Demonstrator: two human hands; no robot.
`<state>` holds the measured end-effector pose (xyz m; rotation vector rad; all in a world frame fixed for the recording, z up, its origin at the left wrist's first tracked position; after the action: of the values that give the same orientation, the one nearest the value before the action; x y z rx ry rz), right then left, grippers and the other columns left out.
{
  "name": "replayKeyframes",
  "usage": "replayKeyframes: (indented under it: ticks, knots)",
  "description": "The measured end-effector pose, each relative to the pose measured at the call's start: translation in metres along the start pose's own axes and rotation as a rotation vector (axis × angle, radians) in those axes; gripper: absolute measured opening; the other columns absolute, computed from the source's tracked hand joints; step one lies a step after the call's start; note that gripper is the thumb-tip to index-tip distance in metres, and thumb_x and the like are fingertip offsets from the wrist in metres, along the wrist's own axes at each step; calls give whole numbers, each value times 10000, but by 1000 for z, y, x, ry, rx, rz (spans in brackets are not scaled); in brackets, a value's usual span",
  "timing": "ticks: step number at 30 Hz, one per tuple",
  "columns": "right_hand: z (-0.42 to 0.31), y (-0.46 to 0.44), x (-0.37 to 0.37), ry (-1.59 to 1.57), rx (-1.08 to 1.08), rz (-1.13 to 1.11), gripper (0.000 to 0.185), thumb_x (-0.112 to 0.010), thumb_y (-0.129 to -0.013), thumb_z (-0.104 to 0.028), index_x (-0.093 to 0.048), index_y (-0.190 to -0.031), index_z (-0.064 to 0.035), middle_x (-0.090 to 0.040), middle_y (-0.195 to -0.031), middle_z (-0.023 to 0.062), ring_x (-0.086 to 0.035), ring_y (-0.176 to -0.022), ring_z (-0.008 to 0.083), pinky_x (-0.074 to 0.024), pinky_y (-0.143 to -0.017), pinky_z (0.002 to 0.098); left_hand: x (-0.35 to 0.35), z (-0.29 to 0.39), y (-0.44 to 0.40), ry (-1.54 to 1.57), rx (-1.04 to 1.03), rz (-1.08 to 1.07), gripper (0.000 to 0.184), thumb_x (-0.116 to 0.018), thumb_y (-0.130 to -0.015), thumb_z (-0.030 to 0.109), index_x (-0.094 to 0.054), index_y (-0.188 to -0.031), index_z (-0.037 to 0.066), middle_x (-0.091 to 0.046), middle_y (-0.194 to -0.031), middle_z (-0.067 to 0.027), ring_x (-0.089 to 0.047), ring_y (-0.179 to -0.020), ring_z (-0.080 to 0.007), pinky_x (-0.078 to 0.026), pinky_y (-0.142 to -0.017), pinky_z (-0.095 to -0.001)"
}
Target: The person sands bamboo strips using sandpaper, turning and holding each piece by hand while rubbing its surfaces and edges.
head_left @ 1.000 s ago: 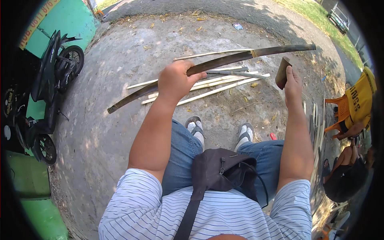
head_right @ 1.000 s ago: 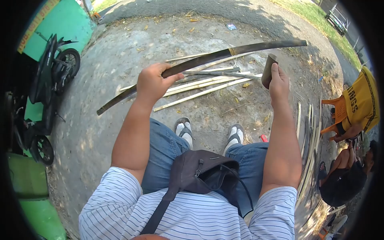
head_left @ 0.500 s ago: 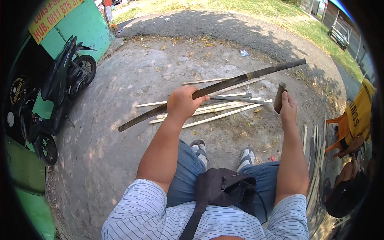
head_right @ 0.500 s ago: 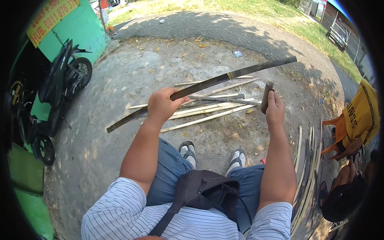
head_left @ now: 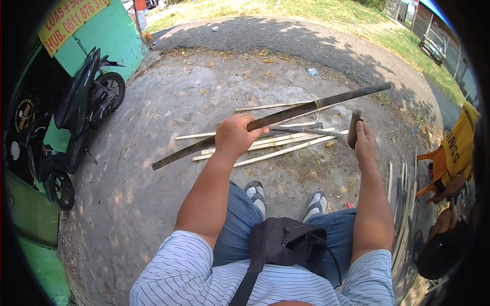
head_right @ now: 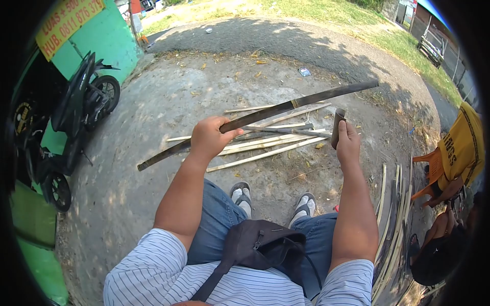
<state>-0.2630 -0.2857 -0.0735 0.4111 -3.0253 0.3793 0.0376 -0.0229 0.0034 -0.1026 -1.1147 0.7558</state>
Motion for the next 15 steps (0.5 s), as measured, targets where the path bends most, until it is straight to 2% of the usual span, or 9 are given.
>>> replayKeyframes:
  ticks: [15]
  knots:
    - [0,1,-3,8,-8,23,392,-554,-1089,-356,-723,-1099,-3,-599,-798,-52,-481,-697,47,-389,-604,259,0,2,-2,23,70,-87,466,-897,-734,461,-796,-941,55,-715,-788,-128,-689,-722,-291,-516,-649,-392]
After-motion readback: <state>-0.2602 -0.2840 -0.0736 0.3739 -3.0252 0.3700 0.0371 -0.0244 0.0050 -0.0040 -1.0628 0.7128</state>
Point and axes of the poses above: each hand's wrist, its own y-axis away from the middle knuckle, its own x-axis out of the back of the hand, z = x × y, the point moved 4 cm from there along -y, towards the middle knuckle
